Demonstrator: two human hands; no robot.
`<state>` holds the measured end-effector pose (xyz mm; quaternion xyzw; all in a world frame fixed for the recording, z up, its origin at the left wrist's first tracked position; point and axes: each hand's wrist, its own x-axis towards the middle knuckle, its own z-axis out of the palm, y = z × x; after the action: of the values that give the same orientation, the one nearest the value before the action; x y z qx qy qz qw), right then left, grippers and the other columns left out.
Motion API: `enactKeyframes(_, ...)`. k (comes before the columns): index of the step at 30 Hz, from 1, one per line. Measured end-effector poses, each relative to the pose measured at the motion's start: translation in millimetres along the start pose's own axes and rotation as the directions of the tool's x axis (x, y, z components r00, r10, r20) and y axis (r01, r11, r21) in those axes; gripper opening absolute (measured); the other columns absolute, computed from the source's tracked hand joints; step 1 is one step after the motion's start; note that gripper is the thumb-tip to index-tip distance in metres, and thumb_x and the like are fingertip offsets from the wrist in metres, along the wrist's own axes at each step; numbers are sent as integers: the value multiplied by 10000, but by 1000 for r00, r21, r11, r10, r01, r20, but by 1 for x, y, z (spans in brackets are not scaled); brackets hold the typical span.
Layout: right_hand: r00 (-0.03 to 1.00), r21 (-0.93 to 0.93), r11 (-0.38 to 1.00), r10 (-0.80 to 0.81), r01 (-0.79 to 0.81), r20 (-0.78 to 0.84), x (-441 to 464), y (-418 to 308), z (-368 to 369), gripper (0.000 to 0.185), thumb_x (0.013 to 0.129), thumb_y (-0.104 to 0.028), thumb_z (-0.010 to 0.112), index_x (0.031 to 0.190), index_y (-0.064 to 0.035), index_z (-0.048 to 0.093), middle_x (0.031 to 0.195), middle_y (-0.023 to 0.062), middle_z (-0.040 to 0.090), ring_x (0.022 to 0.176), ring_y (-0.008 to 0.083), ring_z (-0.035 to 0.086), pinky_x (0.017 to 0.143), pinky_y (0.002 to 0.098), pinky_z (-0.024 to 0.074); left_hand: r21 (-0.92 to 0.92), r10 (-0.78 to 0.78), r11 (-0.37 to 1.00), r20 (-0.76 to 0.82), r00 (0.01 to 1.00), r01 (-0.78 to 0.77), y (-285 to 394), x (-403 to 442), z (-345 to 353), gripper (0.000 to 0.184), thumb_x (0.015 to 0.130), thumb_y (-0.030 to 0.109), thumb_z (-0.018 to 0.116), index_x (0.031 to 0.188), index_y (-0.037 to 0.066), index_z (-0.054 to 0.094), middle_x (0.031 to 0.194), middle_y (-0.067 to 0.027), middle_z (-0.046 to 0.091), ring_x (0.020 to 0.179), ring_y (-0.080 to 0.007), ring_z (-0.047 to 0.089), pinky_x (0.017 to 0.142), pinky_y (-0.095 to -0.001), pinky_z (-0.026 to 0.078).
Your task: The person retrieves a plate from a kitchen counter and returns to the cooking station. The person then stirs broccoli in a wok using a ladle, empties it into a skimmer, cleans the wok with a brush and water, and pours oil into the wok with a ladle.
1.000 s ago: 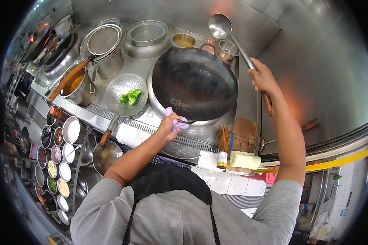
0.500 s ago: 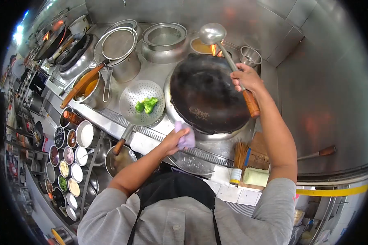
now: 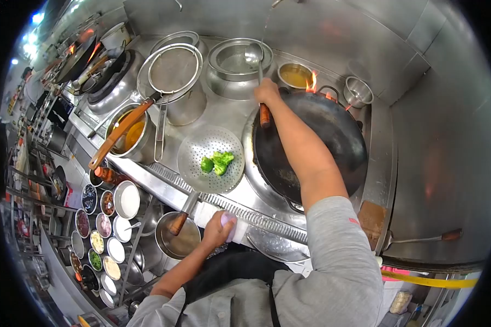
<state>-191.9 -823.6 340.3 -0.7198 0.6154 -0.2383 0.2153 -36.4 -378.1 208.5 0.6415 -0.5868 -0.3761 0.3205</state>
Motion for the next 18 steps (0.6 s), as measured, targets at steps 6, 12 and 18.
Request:
enactKeyframes(6, 755, 758, 43, -65, -651, 652, 9, 0, -10, 126, 853, 14, 497, 730, -4, 473, 634, 38, 483, 495, 110, 450, 422, 227, 382, 0, 2, 1000, -1, 1000, -2, 6, 2, -6, 446, 864, 376, 595, 1085, -9, 558, 1016, -226, 590, 933, -392, 582, 807, -426, 464)
enactKeyframes(12, 745, 747, -59, -154, -663, 649, -67, 18, -91, 117, 884, -9, 494, 787, 8, 431, 639, 25, 460, 490, 65, 437, 404, 174, 366, -38, 10, 999, -16, 1000, -10, 12, -3, -5, 420, 865, 390, 588, 1043, 11, 571, 959, -223, 598, 889, -398, 591, 775, -430, 468)
enactKeyframes(18, 786, 792, 130, -109, -596, 609, -205, 46, -201, 112, 904, -41, 487, 851, 55, 464, 597, 22, 432, 453, 69, 416, 375, 188, 339, -63, 25, 998, -60, 998, -29, -4, -2, 8, 402, 851, 341, 625, 1073, 11, 563, 961, -207, 624, 901, -360, 611, 804, -402, 473)
